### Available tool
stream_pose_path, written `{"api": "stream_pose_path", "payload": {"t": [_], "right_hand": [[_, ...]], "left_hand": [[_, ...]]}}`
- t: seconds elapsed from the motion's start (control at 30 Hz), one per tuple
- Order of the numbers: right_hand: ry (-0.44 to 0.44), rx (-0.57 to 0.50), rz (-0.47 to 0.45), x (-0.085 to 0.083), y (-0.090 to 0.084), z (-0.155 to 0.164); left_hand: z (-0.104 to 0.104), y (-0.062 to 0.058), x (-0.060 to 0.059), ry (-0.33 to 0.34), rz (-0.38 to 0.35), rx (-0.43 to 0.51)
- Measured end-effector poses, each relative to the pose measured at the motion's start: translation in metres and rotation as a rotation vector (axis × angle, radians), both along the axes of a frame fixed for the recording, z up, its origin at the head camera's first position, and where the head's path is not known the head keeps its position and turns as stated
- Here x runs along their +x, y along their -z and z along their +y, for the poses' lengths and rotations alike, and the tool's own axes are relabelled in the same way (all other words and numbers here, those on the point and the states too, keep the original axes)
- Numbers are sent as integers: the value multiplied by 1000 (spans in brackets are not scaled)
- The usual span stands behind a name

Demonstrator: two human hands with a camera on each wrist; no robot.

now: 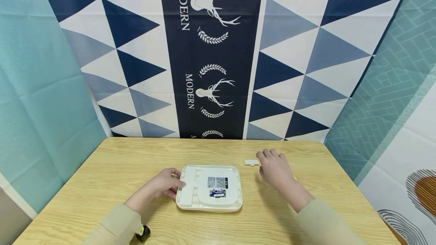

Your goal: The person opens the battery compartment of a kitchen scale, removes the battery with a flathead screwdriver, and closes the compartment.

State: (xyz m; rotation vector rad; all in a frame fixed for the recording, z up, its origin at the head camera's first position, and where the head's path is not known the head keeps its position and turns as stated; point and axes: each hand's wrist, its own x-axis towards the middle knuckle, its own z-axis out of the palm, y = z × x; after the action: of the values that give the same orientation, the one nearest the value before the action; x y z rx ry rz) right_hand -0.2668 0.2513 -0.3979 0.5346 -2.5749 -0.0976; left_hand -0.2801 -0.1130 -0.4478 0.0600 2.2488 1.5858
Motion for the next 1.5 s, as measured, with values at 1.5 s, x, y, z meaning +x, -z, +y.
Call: {"api": "stream_pose_path", "payload": {"t": [1.5], "right_hand": [[-403,-73,89,33,18,-66]], "left_hand": [[-3,1,-3,7,5,15]]}}
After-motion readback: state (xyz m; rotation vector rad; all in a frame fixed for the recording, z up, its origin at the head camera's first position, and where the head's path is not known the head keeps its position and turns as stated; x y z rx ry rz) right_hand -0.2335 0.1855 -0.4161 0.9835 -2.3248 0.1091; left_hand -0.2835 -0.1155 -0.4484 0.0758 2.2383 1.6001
